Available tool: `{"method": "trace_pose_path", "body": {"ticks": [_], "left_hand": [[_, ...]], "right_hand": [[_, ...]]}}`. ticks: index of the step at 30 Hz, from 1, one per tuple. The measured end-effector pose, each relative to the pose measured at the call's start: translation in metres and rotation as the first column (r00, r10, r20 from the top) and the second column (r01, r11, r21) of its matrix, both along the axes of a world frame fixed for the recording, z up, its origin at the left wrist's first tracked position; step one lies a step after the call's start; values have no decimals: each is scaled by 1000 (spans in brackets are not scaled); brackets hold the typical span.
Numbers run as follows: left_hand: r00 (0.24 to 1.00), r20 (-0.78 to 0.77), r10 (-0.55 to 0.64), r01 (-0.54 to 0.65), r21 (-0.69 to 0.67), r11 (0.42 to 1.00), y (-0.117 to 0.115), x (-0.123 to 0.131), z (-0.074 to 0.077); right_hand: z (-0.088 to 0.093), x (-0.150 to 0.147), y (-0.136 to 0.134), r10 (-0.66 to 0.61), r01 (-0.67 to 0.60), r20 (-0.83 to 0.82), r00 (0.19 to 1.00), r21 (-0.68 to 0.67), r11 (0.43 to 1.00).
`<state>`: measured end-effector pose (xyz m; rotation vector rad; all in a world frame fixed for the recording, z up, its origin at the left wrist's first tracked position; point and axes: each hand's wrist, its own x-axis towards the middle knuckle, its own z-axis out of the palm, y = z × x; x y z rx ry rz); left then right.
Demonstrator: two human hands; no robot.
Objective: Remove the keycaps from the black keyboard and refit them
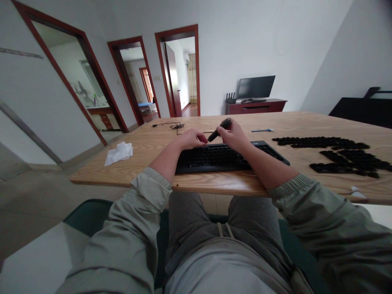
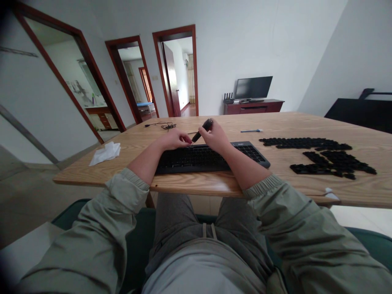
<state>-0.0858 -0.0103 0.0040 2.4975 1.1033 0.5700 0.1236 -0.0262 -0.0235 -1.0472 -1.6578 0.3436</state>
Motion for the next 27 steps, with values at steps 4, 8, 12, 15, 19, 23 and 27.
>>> {"method": "trace_pose_path", "body": {"ticks": [4, 8, 12, 15, 19, 23, 27], "left_hand": [[999, -38, -20, 20, 24, 1000, 1, 2, -1], [998, -68, 2, 5, 102, 995, 0, 8, -2], [995, -95, 1, 9, 105, 994, 2, 13, -5], [994, -105, -33, 41, 77, 996, 4, 13, -7], [995, -88, -45, 50, 51, 997, 3, 9, -7], [996, -64, -57, 56, -14, 998, 1, 4, -3], [998, -62, 8, -4, 70, 998, 3, 3, -4]], "right_hand": [[-1, 1, 0, -5, 6, 56, 998, -6, 1000], [-1, 2, 1, -35, 34, 53, 998, 20, 999], [-1, 1, 0, -30, 29, 56, 998, 23, 999], [-1, -1, -4, -30, 30, 99, 995, 4, 1000], [1, -3, -12, 64, -69, 102, 993, 47, 997], [8, 4, -21, 174, -178, 136, 975, 18, 984], [13, 15, -24, 261, -248, 104, 960, -118, 961]]}}
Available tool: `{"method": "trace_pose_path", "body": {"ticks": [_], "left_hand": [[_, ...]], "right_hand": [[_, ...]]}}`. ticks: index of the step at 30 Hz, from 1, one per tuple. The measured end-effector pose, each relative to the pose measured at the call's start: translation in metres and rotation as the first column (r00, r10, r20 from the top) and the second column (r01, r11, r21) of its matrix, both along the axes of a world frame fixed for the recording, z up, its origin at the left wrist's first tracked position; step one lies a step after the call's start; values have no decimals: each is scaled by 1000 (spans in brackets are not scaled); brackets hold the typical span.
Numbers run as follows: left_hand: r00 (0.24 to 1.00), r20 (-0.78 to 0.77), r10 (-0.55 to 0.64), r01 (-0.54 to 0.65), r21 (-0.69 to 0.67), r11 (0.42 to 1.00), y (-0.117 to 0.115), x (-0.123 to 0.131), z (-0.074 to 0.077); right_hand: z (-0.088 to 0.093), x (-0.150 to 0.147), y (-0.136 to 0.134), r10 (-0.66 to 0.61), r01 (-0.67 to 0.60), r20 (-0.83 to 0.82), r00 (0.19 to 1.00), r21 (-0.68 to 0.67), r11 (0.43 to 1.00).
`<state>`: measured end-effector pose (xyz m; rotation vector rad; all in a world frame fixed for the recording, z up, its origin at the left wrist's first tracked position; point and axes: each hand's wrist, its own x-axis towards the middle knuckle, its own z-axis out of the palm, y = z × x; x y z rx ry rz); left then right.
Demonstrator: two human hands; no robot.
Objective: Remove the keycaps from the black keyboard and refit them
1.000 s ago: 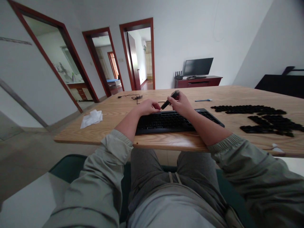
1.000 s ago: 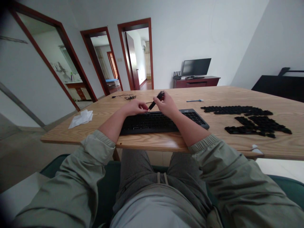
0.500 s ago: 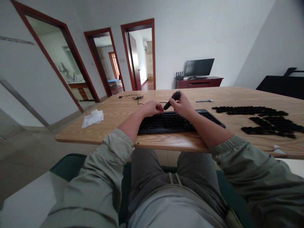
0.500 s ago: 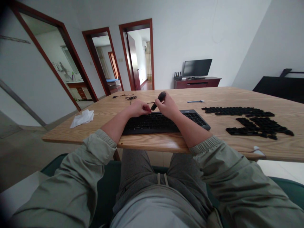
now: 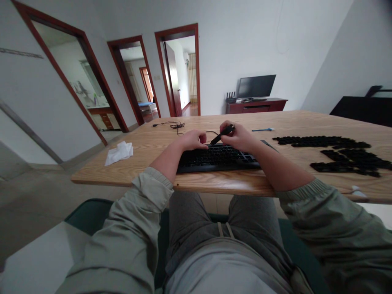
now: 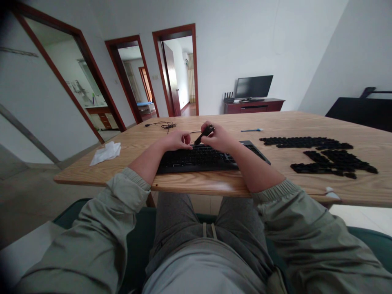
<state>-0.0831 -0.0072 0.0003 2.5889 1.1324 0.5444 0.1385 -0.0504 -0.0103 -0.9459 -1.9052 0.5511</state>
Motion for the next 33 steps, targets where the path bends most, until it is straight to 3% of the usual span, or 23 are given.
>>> {"method": "trace_pose_path", "body": {"ticks": [3, 6, 10, 15, 18, 22, 26, 33], "left_hand": [[999, 31, 17, -19, 85, 996, 4, 0, -5], [998, 47, -38, 34, 78, 996, 5, 3, -10], [982, 97, -162, 159, 32, 987, 0, 15, -12], [970, 85, -227, 217, 109, 970, 2, 30, -9], [959, 194, -205, 202, 37, 979, 8, 26, -10], [933, 334, -135, 162, -54, 985, 19, 16, -15], [917, 384, -111, 148, -67, 987, 24, 14, -18], [918, 378, -119, 154, -62, 986, 16, 15, -14]], "right_hand": [[0, 5, 2, 73, -97, -125, 989, -193, 976], [-1, 6, 5, 70, -137, -228, 971, -296, 945], [-1, 2, 10, 47, -130, -269, 962, -302, 944], [-1, 1, 19, 13, -85, -275, 961, -254, 963], [-6, 2, 23, -71, 38, -162, 984, -197, 980], [-19, 1, 27, -161, 180, 222, 962, -70, 981], [-27, -3, 28, -133, 143, 463, 877, 13, 990], [-22, -16, 37, -160, 133, 570, 806, 88, 987]]}}
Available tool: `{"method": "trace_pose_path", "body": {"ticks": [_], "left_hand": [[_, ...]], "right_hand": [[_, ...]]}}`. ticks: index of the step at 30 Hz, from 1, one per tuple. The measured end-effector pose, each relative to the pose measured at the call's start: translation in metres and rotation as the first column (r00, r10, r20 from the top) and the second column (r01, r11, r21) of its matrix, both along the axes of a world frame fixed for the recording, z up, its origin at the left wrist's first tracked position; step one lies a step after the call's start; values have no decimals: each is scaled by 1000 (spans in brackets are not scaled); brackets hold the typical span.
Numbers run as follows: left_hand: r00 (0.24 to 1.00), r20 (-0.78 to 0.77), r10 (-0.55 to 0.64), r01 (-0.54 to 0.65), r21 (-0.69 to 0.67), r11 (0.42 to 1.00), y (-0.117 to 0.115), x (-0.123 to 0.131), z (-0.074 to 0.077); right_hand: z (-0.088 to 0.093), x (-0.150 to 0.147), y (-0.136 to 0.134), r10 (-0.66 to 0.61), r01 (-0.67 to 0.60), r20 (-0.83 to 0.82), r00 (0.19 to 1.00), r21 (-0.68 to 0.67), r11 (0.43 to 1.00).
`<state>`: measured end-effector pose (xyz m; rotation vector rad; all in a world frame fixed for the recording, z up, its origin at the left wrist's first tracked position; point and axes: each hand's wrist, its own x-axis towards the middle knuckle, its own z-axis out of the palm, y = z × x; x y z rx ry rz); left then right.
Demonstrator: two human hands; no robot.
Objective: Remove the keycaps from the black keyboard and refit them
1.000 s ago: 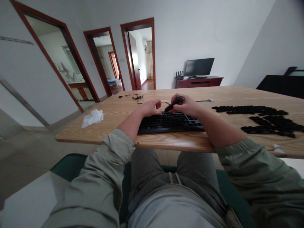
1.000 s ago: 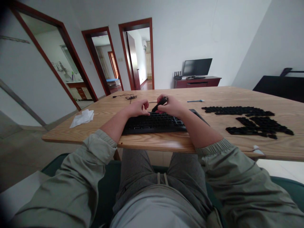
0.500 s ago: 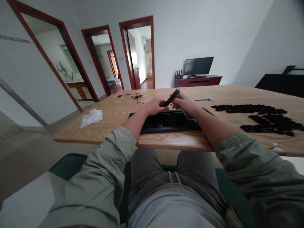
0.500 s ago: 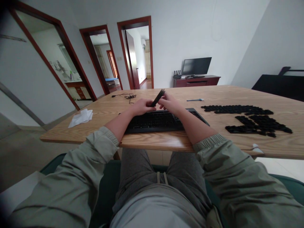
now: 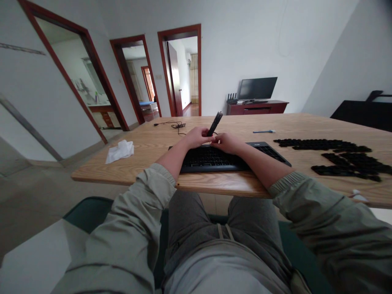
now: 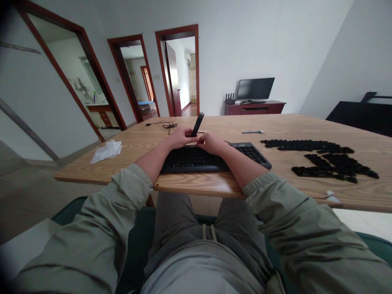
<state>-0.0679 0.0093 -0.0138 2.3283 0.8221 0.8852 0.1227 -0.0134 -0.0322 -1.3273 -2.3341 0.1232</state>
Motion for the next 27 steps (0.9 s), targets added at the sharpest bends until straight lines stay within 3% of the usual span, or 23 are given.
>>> {"method": "trace_pose_path", "body": {"ticks": [7, 13, 19, 23, 27], "left_hand": [[1000, 11, 27, -27, 17, 999, 12, -2, -8], [983, 65, 173, -179, 95, 979, 6, 14, -3], [950, 93, 299, -304, 49, 951, 7, 14, -4], [929, 136, 345, -353, 38, 935, 8, 11, -6], [926, 155, 344, -350, 8, 937, 9, 11, -9]], "right_hand": [[-2, -4, 4, -31, 29, 36, 999, 50, 998], [-3, -7, 0, -56, 55, 22, 998, 63, 997], [-9, -2, -4, 68, -62, -61, 996, 96, 993], [-14, 2, -6, 197, -184, -107, 974, 122, 975], [-15, 1, -7, 230, -218, -126, 965, 101, 971]]}}
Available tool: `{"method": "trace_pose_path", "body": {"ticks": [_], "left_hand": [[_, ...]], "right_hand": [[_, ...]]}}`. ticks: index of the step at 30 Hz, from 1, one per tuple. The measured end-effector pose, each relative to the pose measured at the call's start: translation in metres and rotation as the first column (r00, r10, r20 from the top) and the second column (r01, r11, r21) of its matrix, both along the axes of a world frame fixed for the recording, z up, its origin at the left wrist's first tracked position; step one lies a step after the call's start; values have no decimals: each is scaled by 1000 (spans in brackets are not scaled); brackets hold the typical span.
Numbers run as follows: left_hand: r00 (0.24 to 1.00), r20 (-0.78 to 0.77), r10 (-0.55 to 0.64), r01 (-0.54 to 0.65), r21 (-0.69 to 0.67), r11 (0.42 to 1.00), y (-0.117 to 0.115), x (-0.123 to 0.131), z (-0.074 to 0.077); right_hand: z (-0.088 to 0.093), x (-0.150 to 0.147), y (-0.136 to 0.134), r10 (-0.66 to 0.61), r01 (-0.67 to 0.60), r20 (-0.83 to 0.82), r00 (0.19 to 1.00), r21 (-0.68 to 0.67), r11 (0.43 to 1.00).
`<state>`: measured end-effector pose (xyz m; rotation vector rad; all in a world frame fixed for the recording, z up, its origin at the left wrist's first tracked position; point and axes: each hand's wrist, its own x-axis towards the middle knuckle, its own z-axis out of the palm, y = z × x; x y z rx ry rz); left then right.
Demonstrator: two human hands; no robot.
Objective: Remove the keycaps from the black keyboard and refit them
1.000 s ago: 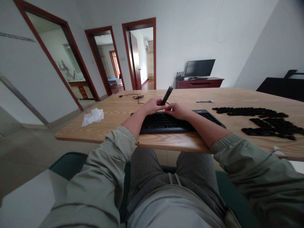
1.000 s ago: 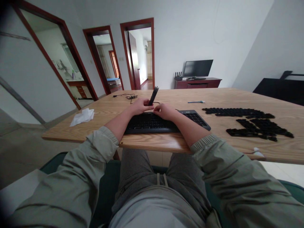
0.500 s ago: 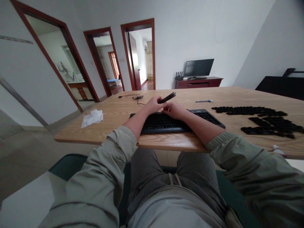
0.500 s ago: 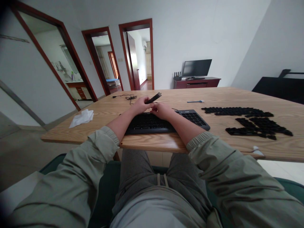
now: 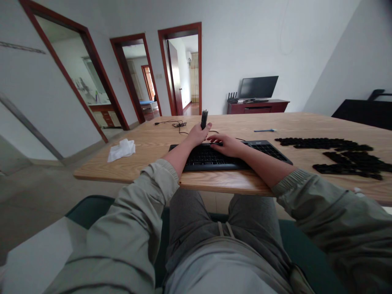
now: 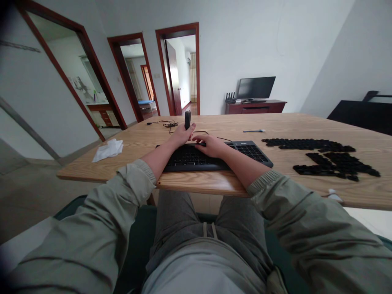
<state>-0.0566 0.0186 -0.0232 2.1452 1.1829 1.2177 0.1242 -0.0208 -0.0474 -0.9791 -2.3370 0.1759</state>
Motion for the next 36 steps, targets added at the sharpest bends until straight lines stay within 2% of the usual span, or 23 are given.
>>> {"method": "trace_pose_path", "body": {"ticks": [9, 16, 20, 23, 25, 27, 31, 33, 36], "left_hand": [[993, 118, -20, 27, -64, 998, 3, 4, -6], [985, 170, -41, 53, -69, 996, 0, 5, -4], [946, 321, 49, -26, -75, 997, -1, 3, 1], [939, 340, 47, -20, -83, 996, 1, 2, 2], [941, 338, 15, 14, -84, 996, 2, 1, 2], [915, 403, 13, 19, -76, 997, 5, -2, 4], [843, 529, 94, -65, -75, 995, 10, -17, 14], [826, 548, 135, -109, -80, 991, 11, -25, 17], [811, 567, 144, -121, -78, 990, 13, -30, 19]], "right_hand": [[2, -2, 2, 49, -46, 93, 994, -34, 998], [6, -5, -2, -22, 31, 130, 991, -64, 997], [9, -7, -5, -25, 33, 100, 995, -81, 996], [9, -6, -5, -33, 43, 106, 994, -90, 995], [8, -5, -5, -32, 41, 103, 994, -85, 996], [7, -4, -6, -33, 39, 70, 997, -75, 996], [6, -4, -11, -63, 63, 4, 998, -27, 998], [7, -5, -12, -74, 74, 42, 996, 9, 997], [10, -8, -11, -29, 17, 173, 985, 73, 997]]}}
